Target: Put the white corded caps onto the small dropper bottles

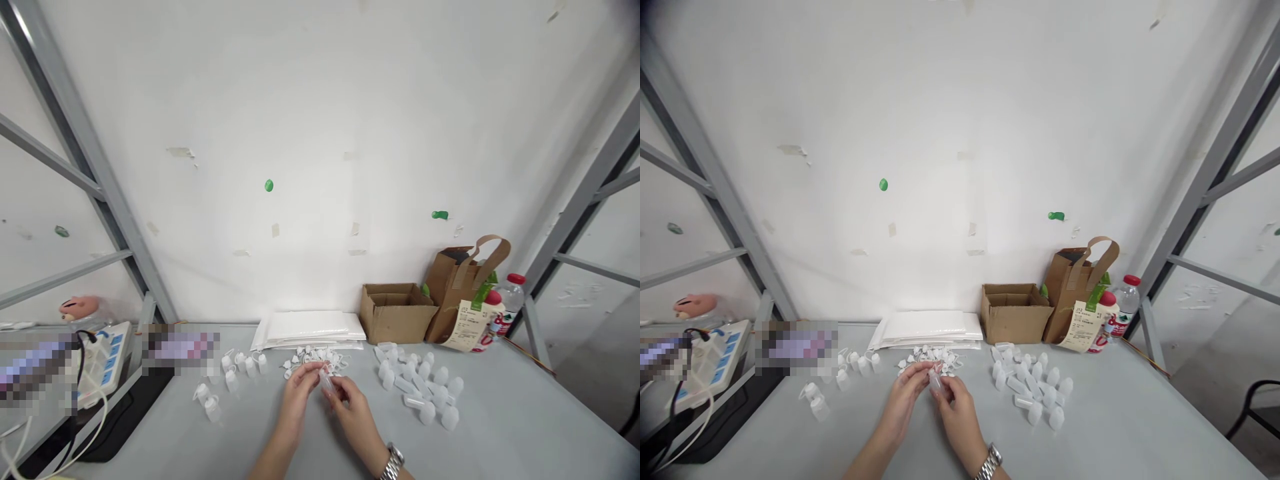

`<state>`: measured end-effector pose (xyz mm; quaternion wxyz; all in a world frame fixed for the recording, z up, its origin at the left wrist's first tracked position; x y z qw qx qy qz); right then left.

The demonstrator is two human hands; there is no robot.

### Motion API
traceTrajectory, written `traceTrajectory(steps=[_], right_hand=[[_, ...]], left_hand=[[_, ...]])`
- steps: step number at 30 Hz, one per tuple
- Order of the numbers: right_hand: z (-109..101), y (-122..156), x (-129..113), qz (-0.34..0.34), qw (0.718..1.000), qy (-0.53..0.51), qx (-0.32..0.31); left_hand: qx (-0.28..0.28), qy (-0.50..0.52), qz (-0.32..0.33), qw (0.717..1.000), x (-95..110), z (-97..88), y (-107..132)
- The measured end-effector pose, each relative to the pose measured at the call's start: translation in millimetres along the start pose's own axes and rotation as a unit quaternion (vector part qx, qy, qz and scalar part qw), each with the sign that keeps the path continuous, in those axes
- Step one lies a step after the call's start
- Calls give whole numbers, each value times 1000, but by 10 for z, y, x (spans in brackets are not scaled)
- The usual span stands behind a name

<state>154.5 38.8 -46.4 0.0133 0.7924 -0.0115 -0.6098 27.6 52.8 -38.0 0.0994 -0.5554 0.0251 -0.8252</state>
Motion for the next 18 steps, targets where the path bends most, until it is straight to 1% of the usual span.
traceTrajectory(steps=[3, 6, 8, 13, 18], right_hand=[[-9, 7, -10, -21, 1000, 15, 7], [-21, 12, -7, -35, 999, 25, 17], [-26, 19, -15, -46, 998, 34, 21], [-31, 52, -46, -76, 995, 43, 39], [-27, 61, -33, -67, 996, 29, 58]], left_hand=[[0, 23, -23, 999, 32, 39, 21], [-25, 58, -50, 997, 82, 108, 46], [-35, 63, -54, 996, 106, 127, 52], [-42, 98, -76, 991, 53, 105, 62], [-38, 122, -86, 988, 5, 96, 74]])
Point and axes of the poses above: each hand's wrist, its own y-axis away from the middle knuckle, its own z-axis out of the palm, x = y × z, the point moved 4 cm from there along -y, towards the middle knuckle, and after that the axes turned 14 degrees about z, right-handed, at the moved point
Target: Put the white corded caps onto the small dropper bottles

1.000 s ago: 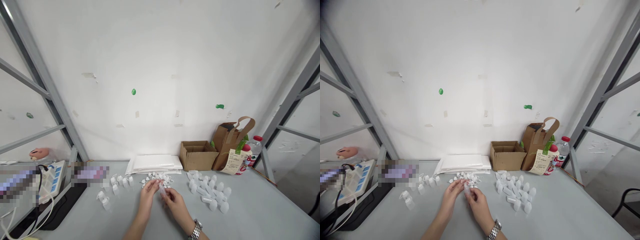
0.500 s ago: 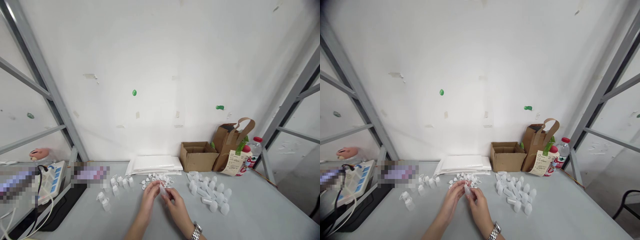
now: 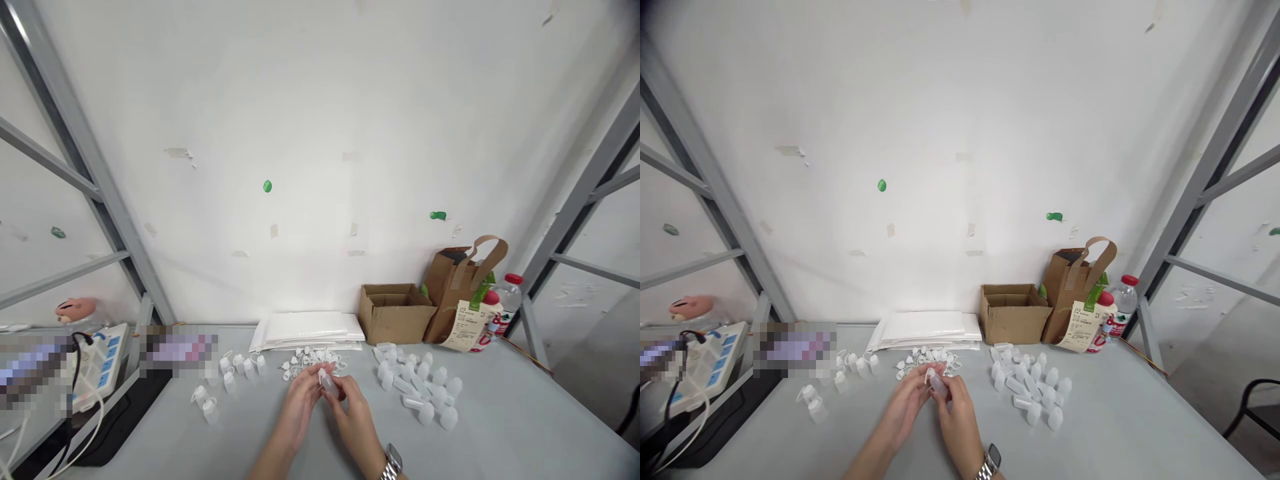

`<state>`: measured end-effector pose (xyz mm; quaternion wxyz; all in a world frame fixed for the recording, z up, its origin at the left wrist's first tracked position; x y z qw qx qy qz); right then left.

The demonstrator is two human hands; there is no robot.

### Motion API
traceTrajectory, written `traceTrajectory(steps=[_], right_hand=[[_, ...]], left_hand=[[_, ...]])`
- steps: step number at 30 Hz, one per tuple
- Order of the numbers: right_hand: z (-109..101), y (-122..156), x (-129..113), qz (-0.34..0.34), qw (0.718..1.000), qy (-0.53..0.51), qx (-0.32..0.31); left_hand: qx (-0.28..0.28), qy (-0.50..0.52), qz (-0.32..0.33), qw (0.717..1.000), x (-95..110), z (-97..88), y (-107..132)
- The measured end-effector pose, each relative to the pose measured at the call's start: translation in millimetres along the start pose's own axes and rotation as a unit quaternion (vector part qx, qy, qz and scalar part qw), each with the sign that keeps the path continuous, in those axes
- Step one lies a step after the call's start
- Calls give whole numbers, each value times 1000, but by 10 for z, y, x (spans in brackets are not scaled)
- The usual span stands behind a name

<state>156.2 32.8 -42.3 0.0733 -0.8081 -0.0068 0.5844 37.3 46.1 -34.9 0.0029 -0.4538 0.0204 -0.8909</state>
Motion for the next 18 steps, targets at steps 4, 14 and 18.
traceTrajectory(steps=[4, 14, 18], right_hand=[[7, -3, 12, 7, 1000, -4, 0], [12, -13, 14, 64, 997, -51, -8], [35, -19, -1, 98, 992, -76, -33]], left_hand=[[-9, 25, -22, 999, -36, -2, -9], [29, 45, -37, 998, -149, -88, -47], [28, 56, -57, 996, -169, -93, -46]])
Point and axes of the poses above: each hand's wrist, its own y-axis away from the middle knuckle, its own z-axis out of the palm, x = y × z, the point moved 4 cm from there along -y, towards the middle knuckle, and after that the axes turned 14 degrees about z, right-handed, at the moved point
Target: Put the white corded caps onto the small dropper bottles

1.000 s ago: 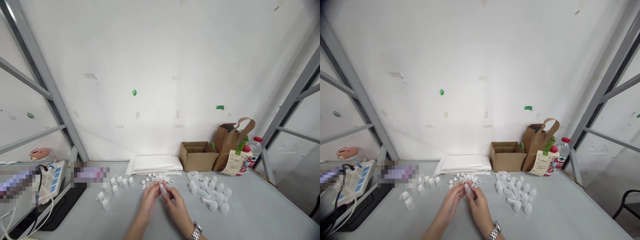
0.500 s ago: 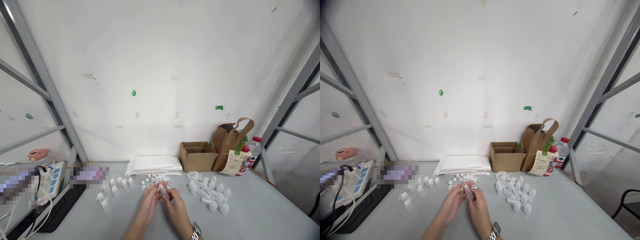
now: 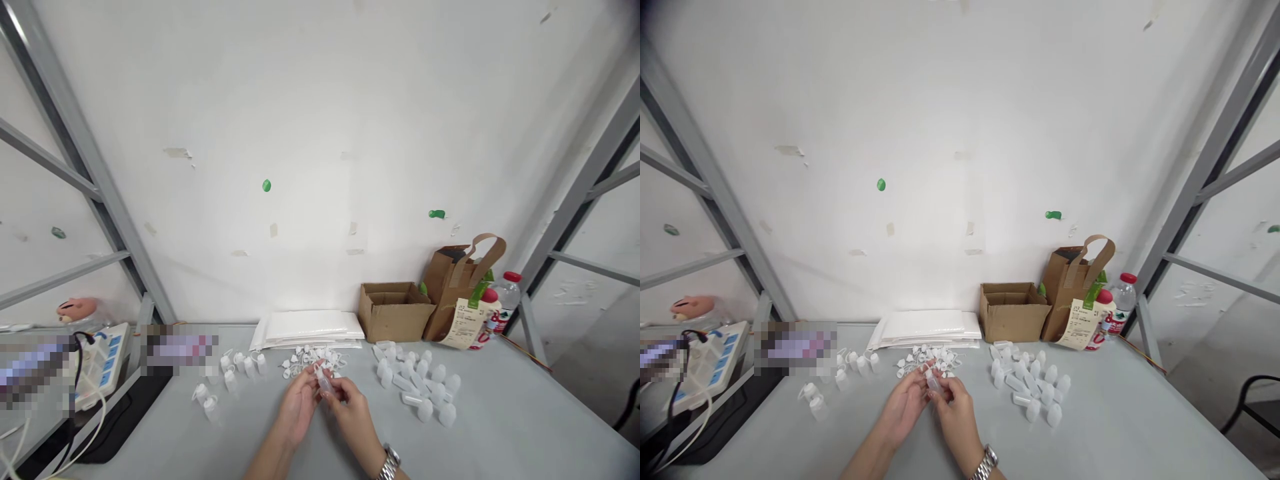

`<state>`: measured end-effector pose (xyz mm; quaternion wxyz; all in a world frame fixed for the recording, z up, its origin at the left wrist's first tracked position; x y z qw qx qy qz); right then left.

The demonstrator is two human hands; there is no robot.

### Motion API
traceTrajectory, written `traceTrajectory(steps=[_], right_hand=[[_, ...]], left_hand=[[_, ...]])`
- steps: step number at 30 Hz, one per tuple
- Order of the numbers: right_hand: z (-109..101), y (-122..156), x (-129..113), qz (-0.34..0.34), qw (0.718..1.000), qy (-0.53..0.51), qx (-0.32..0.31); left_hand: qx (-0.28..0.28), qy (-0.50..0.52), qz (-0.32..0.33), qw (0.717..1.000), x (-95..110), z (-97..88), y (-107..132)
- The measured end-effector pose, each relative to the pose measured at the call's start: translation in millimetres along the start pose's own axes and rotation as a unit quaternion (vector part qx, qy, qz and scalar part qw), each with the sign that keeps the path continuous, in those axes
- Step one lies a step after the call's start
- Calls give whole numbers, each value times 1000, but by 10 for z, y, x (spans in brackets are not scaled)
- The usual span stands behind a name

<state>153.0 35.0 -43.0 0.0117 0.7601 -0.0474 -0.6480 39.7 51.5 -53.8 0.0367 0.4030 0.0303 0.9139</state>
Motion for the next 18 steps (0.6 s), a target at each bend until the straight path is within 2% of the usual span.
traceTrajectory(steps=[9, 13, 18], right_hand=[[68, -16, -7, 52, 993, -92, -56], [69, -40, -12, 58, 989, -115, -74], [45, -54, 17, 51, 992, -105, -55]], left_hand=[[13, 21, -31, 999, 10, 53, 27], [15, -9, -8, 1000, -3, 33, 20], [4, -14, -13, 1000, 21, 83, 42]])
Point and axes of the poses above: each hand's wrist, its own y-axis away from the middle knuckle, its own z-axis out of the palm, x = y × z, the point moved 4 cm from there along -y, towards the middle knuckle, and after that the axes turned 14 degrees about z, right-handed, at the moved point
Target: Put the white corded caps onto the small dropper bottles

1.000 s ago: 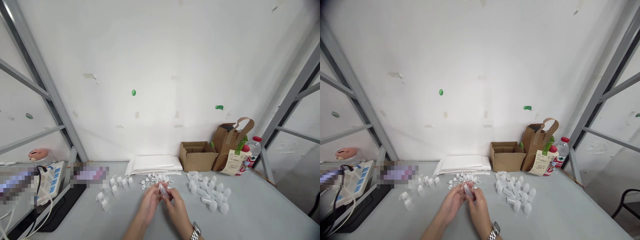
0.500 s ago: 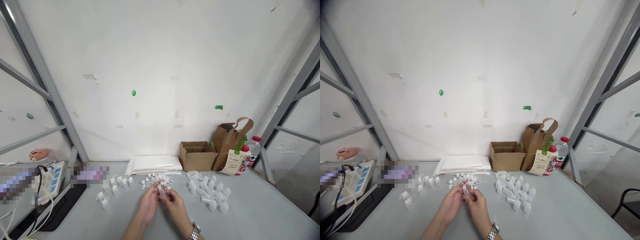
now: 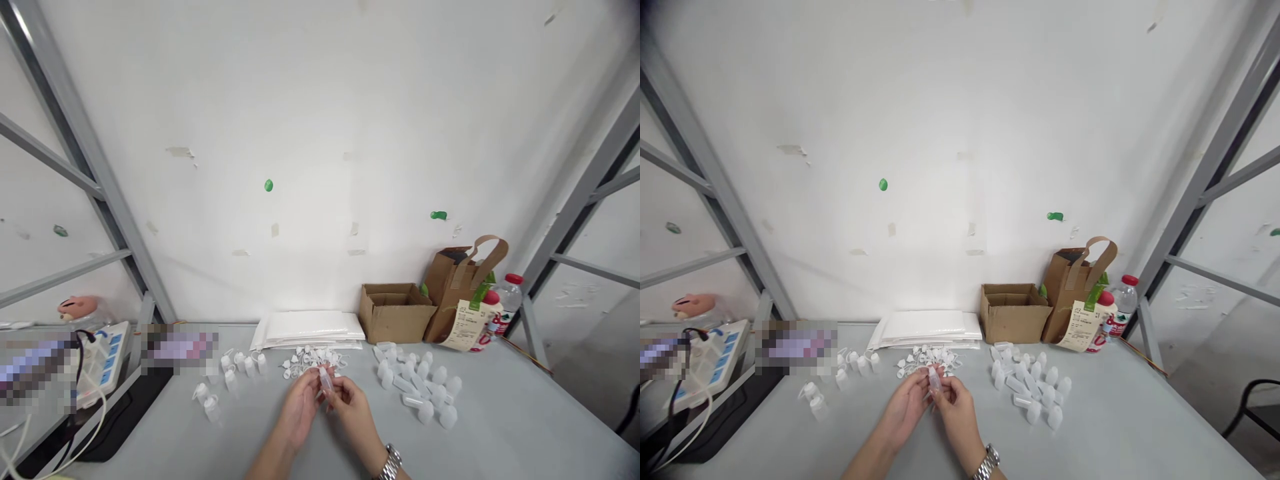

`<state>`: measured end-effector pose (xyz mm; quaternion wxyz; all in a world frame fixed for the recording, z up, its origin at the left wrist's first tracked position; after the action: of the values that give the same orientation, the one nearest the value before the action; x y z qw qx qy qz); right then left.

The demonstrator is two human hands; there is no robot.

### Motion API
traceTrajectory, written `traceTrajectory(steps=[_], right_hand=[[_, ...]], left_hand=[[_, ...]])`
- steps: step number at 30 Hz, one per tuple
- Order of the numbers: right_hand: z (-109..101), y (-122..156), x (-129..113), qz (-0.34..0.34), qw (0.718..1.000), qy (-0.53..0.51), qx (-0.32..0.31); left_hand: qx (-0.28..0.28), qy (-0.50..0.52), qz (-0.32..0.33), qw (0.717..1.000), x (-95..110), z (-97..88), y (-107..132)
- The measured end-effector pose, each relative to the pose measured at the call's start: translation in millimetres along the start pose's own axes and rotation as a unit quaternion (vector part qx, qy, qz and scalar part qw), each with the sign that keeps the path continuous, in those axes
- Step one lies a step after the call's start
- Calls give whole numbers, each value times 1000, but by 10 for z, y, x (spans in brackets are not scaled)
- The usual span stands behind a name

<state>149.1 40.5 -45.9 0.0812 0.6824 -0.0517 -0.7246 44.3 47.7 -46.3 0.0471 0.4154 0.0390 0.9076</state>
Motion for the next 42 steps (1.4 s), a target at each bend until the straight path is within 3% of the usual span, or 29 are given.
traceTrajectory(steps=[5, 17, 25, 31, 37, 42], right_hand=[[-27, 2, 20, -29, 998, 41, 31], [-13, 15, 30, -28, 999, 31, 24], [-33, 20, 58, -46, 995, 66, 56], [-46, 82, -10, -121, 977, 147, 98], [-50, 113, -7, -169, 952, 198, 159], [-20, 160, -21, -225, 924, 249, 183]], left_hand=[[-3, 11, -12, 1000, 36, 44, 30], [-5, 49, -28, 998, 18, 71, 46], [-18, 57, -28, 998, -10, 49, 35], [-22, 66, -27, 997, -12, 77, 57], [14, 40, 47, 998, -5, 101, 95], [15, 25, 59, 998, -24, 118, 110]])
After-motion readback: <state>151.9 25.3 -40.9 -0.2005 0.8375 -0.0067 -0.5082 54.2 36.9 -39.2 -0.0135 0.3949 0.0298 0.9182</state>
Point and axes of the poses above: each hand's wrist, its own y-axis away from the middle knuckle, its own z-axis out of the palm, x = y × z, the point moved 4 cm from there along -y, towards the middle knuckle, and after that the axes turned 14 degrees about z, right-handed, at the moved point
